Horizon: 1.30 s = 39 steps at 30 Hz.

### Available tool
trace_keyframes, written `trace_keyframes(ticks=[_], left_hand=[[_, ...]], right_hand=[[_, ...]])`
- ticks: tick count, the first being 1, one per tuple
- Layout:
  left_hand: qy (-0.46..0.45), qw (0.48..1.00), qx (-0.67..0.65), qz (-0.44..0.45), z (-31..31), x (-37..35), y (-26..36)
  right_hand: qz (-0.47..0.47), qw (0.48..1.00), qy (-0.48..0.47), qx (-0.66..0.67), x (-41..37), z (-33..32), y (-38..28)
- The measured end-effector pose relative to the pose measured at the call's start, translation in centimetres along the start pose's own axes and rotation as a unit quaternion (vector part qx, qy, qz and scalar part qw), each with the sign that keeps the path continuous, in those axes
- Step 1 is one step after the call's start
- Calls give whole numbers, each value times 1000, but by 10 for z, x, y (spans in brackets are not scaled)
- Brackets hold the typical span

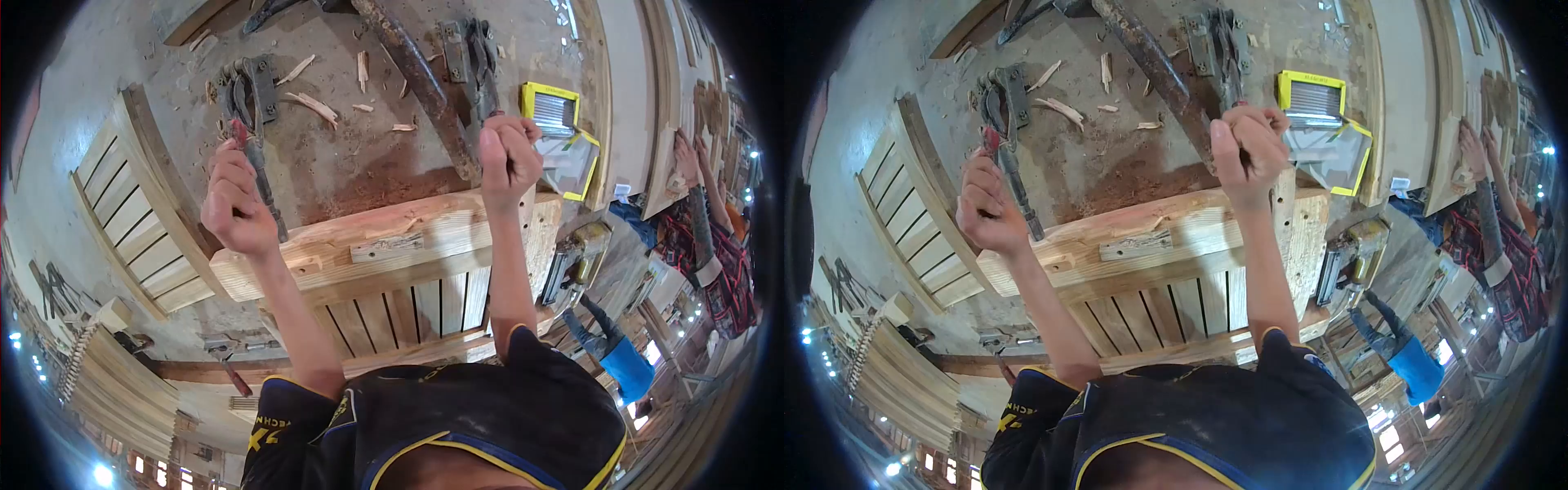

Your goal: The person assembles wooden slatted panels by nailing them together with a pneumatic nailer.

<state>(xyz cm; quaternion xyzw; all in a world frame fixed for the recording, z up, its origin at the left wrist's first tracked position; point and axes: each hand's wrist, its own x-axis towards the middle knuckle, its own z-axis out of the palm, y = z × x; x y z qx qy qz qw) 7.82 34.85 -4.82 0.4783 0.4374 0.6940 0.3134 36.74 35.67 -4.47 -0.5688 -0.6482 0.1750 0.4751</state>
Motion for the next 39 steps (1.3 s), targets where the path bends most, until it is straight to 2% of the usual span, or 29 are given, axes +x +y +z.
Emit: trace_keyframes(ticks=[1,3,4,6,7,8,9,10,11,12,13,14,15,16,17,18,19,20,22,23,25,26,27,28,29,31,33,36,39], left_hand=[[-4,1000,2,-9,-8,0,-8],[-49,995,53,-68,-17,2,0],[-77,989,83,-97,-20,6,12],[-117,968,160,-154,-28,8,72],[-125,958,199,-165,-44,1,102],[-110,952,227,-176,-69,-13,126],[-60,950,233,-201,-99,-28,153],[-8,946,238,-222,-132,-46,180],[8,940,257,-223,-170,-69,197],[-17,893,369,-255,-208,-100,208],[-41,833,471,-287,-233,-137,218],[-29,830,476,-289,-244,-171,223],[-47,821,469,-322,-257,-190,232],[-67,812,457,-356,-261,-209,234],[-63,816,454,-353,-260,-218,233],[-121,778,524,-324,-258,-224,228],[-178,734,588,-290,-255,-228,223],[-177,743,580,-282,-254,-226,218],[-100,758,497,-410,-253,-205,208],[-93,771,490,-396,-252,-202,203],[-124,698,610,-353,-254,-202,190],[-116,708,605,-345,-253,-201,187],[-28,725,611,-315,-250,-206,186],[56,735,611,-288,-248,-211,184],[53,729,612,-302,-252,-213,179],[27,717,617,-322,-262,-211,173],[12,716,622,-317,-260,-212,176],[39,734,613,-292,-257,-213,177],[67,749,595,-285,-258,-211,180]], right_hand=[[10,1000,-2,-2,-3,0,5],[81,993,-13,82,-8,-6,1],[150,981,-29,119,-9,-12,-12],[155,985,-81,-12,-29,-62,-12],[216,976,11,41,-40,-100,-14],[254,961,109,3,-57,-144,-5],[226,940,157,-200,-81,-204,36],[263,931,162,-194,-100,-250,34],[298,882,148,-335,-133,-296,67],[405,825,55,-390,-158,-336,100],[495,747,-40,-442,-176,-361,122],[488,753,-49,-439,-191,-366,128],[486,828,-74,-268,-199,-364,122],[469,873,-97,-91,-209,-367,124],[457,866,-148,-140,-211,-371,141],[442,855,-194,-190,-207,-370,159],[448,860,-177,-167,-206,-366,169],[453,865,-158,-146,-202,-365,176],[508,847,-119,-101,-194,-364,169],[524,839,-116,-84,-190,-362,169],[560,824,-87,5,-189,-352,136],[536,838,-95,26,-186,-351,113],[513,851,-105,43,-183,-346,85],[537,830,-122,85,-174,-332,41],[564,805,-134,123,-174,-323,-2],[548,814,-164,99,-179,-299,-15],[538,831,-132,46,-172,-279,-44],[552,822,-95,101,-161,-264,-93],[562,801,-128,162,-157,-240,-106]])
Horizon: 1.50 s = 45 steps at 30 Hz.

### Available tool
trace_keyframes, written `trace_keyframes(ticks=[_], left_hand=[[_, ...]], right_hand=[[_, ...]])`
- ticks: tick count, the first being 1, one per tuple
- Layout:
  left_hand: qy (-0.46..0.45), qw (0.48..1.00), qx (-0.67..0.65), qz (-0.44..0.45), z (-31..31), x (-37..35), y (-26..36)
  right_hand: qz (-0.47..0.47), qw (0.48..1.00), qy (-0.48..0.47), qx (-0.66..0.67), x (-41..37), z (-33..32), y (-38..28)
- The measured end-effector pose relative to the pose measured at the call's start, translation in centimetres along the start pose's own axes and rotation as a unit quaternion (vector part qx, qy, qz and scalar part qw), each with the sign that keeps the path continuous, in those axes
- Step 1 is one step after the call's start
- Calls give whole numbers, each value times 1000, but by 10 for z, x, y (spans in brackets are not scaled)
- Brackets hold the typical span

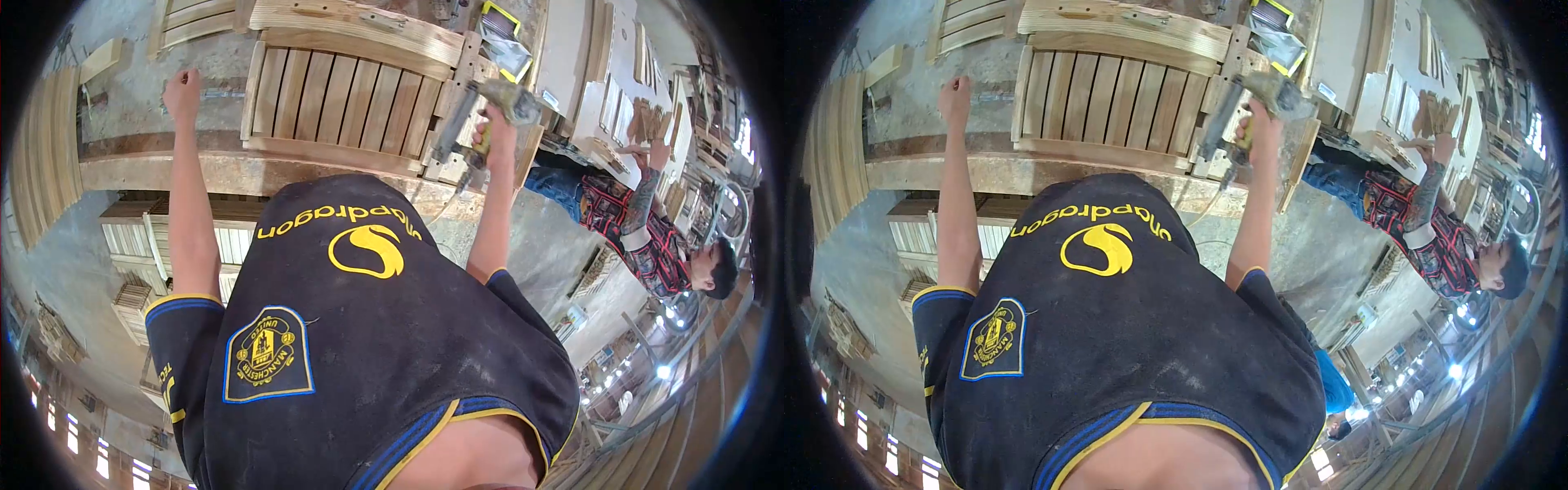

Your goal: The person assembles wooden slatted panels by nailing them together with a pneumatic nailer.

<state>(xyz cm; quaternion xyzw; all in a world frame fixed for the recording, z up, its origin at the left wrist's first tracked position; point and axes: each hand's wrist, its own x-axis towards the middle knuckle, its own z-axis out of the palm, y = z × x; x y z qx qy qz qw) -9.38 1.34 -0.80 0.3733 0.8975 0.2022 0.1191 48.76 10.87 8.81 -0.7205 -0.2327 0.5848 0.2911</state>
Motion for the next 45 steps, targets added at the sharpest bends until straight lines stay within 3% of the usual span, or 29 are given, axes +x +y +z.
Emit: trace_keyframes(ticks=[5,10,27,30,33,45], left_hand=[[18,999,-41,6,-2,-6,7],[49,996,-73,9,-3,-12,11],[29,996,-79,-43,-4,-10,10],[36,995,-83,-43,-2,-9,8],[34,996,-73,-42,-2,-9,8],[63,991,-103,-52,-2,-15,16]], right_hand=[[-3,994,-46,-97,10,37,1],[9,993,-44,-111,1,54,-6],[-18,991,-13,-136,-5,69,0],[-21,996,-34,-81,-4,82,0],[-47,989,-114,-87,-4,98,6],[-62,979,-140,-133,-20,142,0]])
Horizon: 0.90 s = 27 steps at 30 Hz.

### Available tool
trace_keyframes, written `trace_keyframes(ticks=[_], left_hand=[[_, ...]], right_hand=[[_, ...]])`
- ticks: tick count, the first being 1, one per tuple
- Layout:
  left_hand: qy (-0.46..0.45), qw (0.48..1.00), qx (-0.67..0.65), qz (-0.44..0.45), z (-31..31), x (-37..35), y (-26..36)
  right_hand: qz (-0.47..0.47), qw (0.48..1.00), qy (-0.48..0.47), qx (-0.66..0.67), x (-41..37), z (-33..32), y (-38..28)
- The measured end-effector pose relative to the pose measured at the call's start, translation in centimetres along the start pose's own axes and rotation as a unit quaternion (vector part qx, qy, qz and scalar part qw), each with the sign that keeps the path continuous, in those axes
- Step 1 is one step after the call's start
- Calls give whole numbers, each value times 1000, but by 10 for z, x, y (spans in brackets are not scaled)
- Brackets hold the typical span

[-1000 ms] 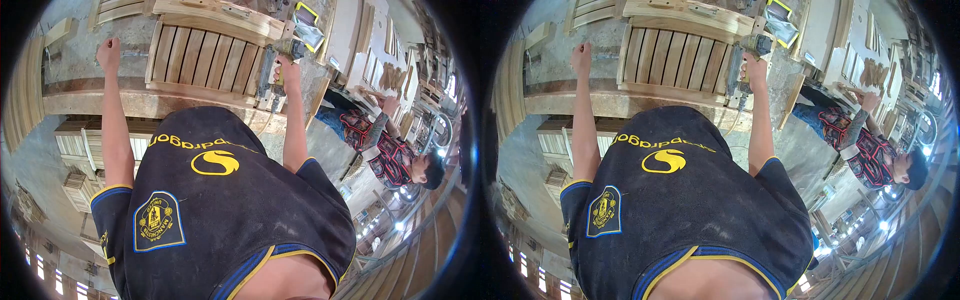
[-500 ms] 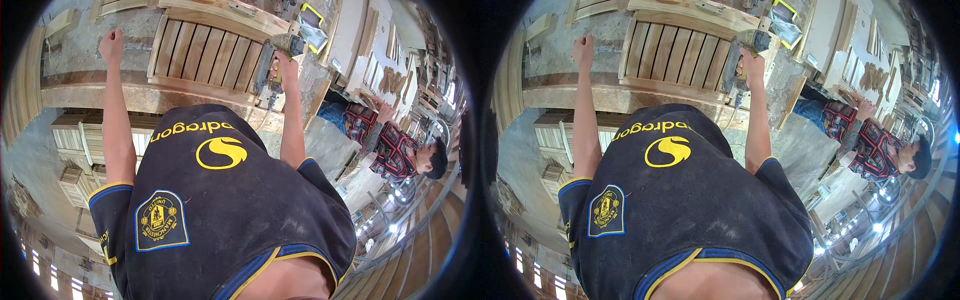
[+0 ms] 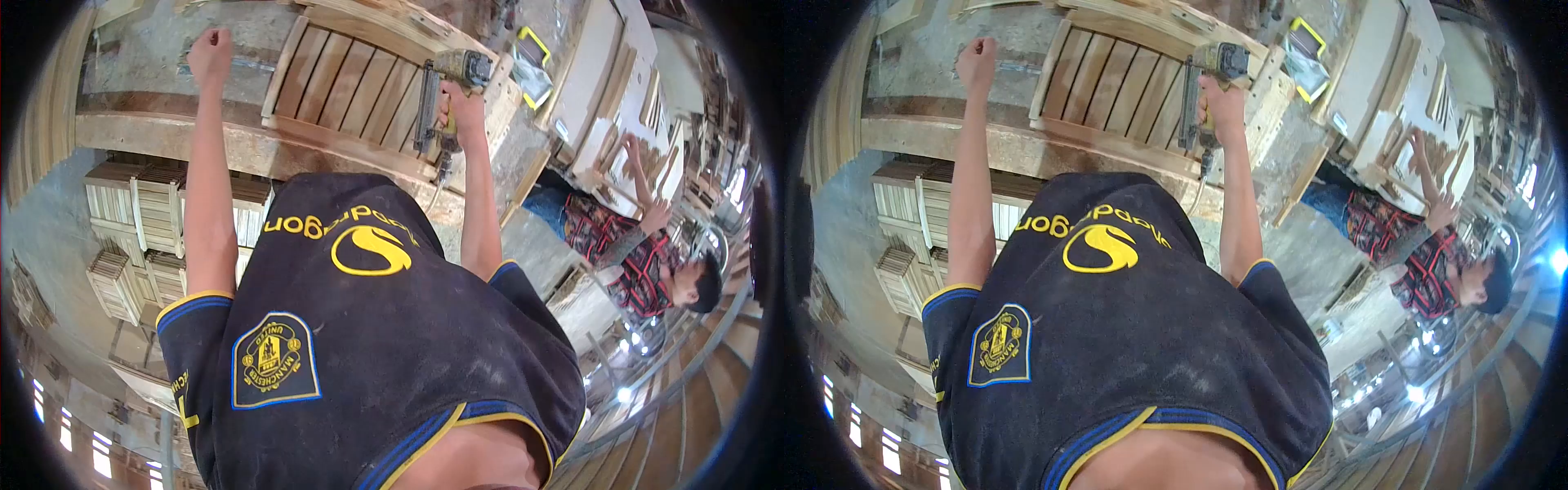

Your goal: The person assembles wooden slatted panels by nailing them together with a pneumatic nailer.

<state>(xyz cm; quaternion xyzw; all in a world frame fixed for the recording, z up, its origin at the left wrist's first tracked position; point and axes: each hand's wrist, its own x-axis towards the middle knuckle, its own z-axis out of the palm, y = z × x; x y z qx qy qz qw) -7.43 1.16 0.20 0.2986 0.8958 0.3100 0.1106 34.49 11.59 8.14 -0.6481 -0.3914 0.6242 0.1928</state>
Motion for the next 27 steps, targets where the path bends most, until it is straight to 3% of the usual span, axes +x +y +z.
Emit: trace_keyframes(ticks=[2,5,11,13,17,23,25,27], left_hand=[[11,1000,19,-5,1,2,-4],[14,1000,-14,21,3,2,-6],[18,999,-28,23,5,1,-9],[11,996,-81,29,3,-1,-5],[-6,995,-83,-62,-14,-12,29],[-18,999,-41,-14,-9,-8,18],[49,990,-134,13,-13,-16,28],[18,991,-132,-2,-21,-16,32]], right_hand=[[-22,999,-27,13,1,16,-8],[24,998,-64,-9,8,41,-23],[-46,988,-141,-47,30,78,-26],[-19,990,-130,-57,30,80,-28],[1,991,-112,-67,22,90,-43],[-7,982,-182,-55,37,127,-54],[0,980,-186,-64,40,139,-58],[-5,977,-189,-102,44,151,-59]])
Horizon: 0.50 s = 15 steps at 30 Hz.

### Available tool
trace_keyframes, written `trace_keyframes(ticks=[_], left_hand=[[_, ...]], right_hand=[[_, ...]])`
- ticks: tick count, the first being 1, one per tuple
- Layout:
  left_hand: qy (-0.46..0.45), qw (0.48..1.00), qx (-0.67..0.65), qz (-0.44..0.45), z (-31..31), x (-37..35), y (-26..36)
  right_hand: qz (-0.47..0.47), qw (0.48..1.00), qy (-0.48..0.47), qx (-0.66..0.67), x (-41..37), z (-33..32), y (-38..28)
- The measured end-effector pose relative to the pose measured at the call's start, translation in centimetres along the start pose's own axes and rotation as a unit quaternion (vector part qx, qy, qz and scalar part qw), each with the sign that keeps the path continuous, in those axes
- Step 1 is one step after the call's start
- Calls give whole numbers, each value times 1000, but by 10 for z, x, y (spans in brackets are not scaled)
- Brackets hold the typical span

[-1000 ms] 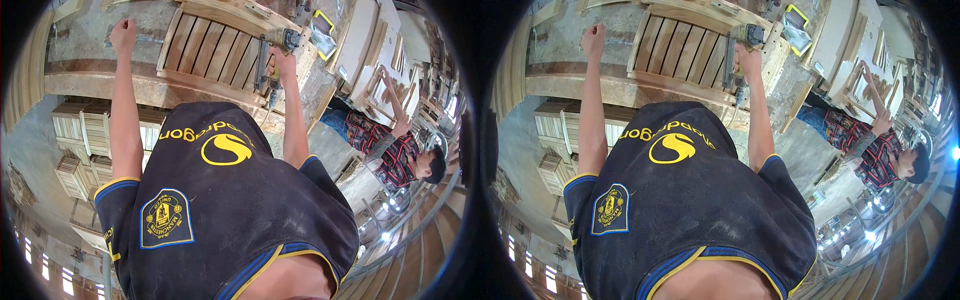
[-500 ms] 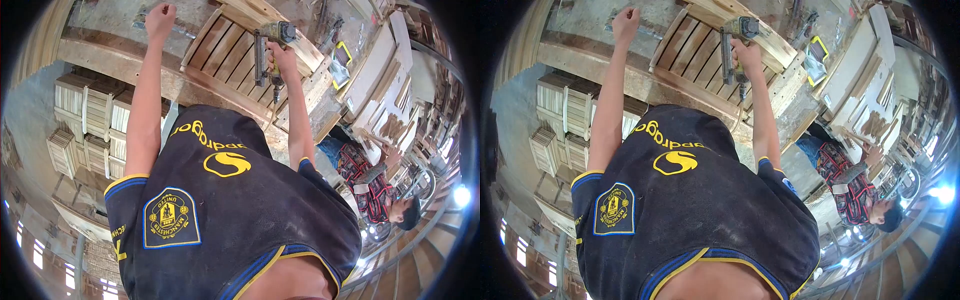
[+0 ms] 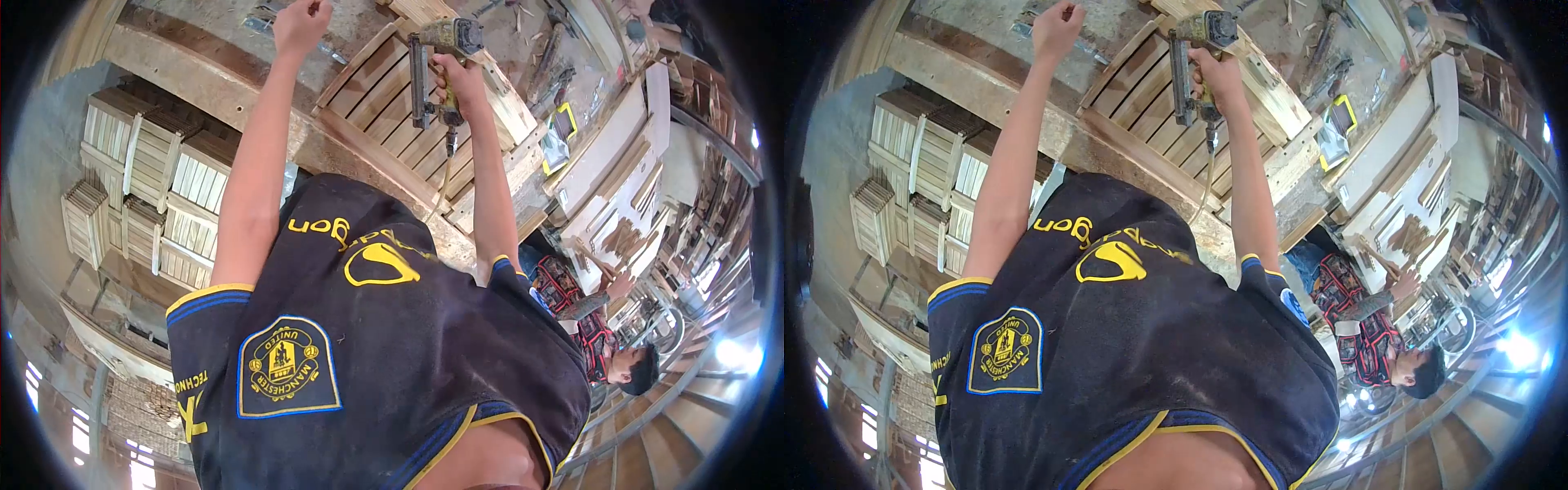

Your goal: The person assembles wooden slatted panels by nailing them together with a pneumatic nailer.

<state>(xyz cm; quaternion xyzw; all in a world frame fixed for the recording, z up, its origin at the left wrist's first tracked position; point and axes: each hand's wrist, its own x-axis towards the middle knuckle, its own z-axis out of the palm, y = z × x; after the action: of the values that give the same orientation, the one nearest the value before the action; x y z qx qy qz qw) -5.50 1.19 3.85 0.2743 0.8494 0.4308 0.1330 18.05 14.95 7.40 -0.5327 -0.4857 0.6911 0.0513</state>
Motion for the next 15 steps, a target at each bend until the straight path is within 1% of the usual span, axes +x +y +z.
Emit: trace_keyframes(ticks=[1,4,5,6,7,8,9,10,11,12,13,14,15], left_hand=[[-34,999,1,-15,-2,1,1],[-12,1000,-4,-6,4,2,-5],[-13,1000,-5,-10,7,4,-6],[-42,999,18,-29,6,5,-12],[-69,996,43,-45,6,6,-15],[-75,995,48,-51,5,7,-15],[-67,997,33,-31,4,6,-15],[-61,998,17,-9,5,6,-16],[-20,999,-8,27,10,4,-23],[-27,999,-7,25,12,4,-26],[6,999,-20,30,15,3,-29],[41,998,-34,37,18,3,-32],[36,998,-37,36,22,5,-36]], right_hand=[[0,1000,-3,-3,2,2,-1],[3,999,-12,-30,-6,-1,-1],[-6,997,-13,-74,-14,-7,4],[-9,993,-15,-118,-26,-6,10],[14,987,-11,-158,-39,-7,16],[23,987,-15,-155,-54,0,24],[-43,960,-8,-278,-71,7,36],[-108,913,-1,-394,-85,16,47],[-105,900,-38,-421,-92,22,63],[-101,886,-73,-447,-103,34,70],[-129,862,-74,-484,-111,47,76],[-145,845,-103,-505,-116,58,82],[-133,841,-107,-514,-120,69,87]])
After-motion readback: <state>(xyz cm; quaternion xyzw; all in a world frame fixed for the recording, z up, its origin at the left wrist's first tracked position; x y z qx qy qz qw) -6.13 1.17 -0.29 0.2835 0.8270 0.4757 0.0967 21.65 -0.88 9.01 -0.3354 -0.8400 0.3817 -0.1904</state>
